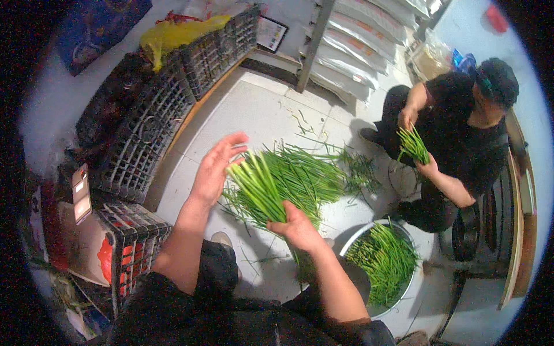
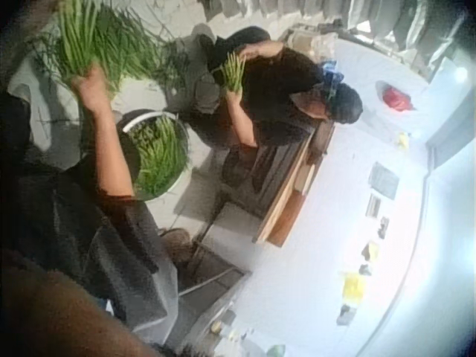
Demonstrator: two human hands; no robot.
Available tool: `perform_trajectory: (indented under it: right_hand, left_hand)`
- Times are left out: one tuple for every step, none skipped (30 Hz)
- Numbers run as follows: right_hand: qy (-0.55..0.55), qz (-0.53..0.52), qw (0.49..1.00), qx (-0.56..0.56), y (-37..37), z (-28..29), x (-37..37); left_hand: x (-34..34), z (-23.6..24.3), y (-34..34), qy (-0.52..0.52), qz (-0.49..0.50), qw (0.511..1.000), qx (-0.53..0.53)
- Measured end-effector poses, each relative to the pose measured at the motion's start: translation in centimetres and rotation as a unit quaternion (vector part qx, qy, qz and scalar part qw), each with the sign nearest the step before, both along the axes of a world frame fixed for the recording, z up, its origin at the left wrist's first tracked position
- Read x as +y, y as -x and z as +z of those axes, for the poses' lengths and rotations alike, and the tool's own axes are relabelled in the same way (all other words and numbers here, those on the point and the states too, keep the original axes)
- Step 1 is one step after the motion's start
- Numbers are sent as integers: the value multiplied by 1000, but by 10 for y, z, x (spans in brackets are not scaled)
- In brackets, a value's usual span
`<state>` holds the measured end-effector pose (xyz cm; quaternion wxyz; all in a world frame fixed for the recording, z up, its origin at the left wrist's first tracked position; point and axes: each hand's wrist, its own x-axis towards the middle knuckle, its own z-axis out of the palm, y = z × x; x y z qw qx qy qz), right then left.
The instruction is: The person sorts green vegetables by hand, separating stems and placing them into a metal bowl. Another person nearby also sorts vegetables into a separate bowl.
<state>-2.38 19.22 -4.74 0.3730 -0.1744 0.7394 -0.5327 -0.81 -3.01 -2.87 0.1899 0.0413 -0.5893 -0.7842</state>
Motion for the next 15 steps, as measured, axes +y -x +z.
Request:
perform_trajectory:
  right_hand:
    - [-5,11,1000,-16,-1,1,0]
    - [5,3,1000,-22,-2,3,0]
    - [23,-10,999,-35,-3,4,0]
    - [55,-13,997,-48,-3,6,1]
    - [102,-18,990,-101,-1,8,2]
    - [98,-25,988,-118,1,10,4]
    - [123,-17,983,-136,2,12,6]
    - [181,6,973,-145,6,14,6]
    - [163,0,979,-122,6,16,5]
    - [169,5,973,-157,5,19,3]
    - [176,1,965,-193,1,21,2]
    - [227,-8,934,-274,-4,22,-1]
    - [247,-1,906,-343,-5,24,-4]
    - [278,11,899,-338,-10,25,-5]
    - [280,26,876,-393,-10,26,-7]
  left_hand:
    - [4,1,0,49,-92,993,-59]
    - [6,1,0,101,-185,972,-104]
    - [8,2,-1,20,-226,969,-96]
    - [10,2,0,-67,-192,978,-56]
    - [11,2,-1,-153,-154,976,-15]
    - [14,2,-1,-248,-119,960,61]
    - [14,1,-1,-310,-121,941,55]
    - [21,-1,2,-320,-202,926,1]
    - [25,-2,3,-335,-252,908,-17]
    - [38,-4,-4,-172,-251,951,-59]
    - [42,-5,-3,-88,-324,936,-106]
    - [50,-7,-11,-262,-383,881,-96]
    - [54,-9,-10,-284,-438,851,-56]
    - [58,-10,-11,-302,-452,839,-24]
    - [59,-11,-13,-325,-439,837,-11]
